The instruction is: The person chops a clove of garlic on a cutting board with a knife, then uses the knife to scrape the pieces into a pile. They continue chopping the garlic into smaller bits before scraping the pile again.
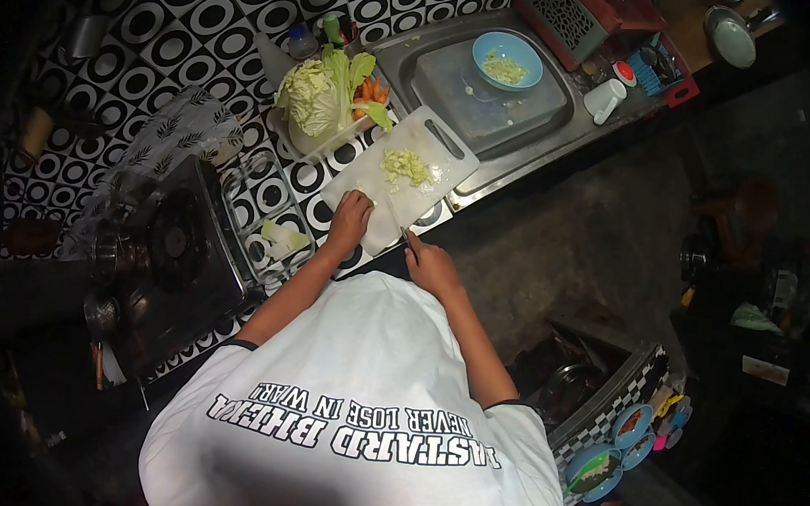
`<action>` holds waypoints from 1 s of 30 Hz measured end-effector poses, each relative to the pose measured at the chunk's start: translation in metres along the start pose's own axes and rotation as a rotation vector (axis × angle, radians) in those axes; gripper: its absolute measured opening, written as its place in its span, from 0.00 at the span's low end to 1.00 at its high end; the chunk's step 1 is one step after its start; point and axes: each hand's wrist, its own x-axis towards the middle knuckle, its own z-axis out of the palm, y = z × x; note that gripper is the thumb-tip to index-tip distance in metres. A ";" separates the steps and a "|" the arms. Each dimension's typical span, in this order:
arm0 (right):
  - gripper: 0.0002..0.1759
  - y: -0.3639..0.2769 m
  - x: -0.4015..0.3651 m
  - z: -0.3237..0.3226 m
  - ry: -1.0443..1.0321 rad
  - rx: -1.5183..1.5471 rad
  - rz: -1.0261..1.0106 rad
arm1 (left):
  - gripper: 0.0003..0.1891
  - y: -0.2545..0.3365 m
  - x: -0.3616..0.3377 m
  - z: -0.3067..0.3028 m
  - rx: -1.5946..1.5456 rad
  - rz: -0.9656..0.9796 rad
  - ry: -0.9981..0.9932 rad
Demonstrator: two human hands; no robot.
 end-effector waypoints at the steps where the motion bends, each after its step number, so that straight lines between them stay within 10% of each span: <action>1: 0.25 -0.001 0.000 -0.001 -0.025 -0.014 0.009 | 0.06 -0.001 0.000 0.001 -0.013 -0.011 0.009; 14: 0.25 0.000 0.005 0.009 -0.100 -0.050 0.005 | 0.05 -0.006 -0.001 0.011 -0.120 -0.249 0.086; 30: 0.26 0.001 -0.002 0.008 -0.049 -0.024 0.003 | 0.07 0.013 0.011 0.016 -0.014 -0.101 -0.006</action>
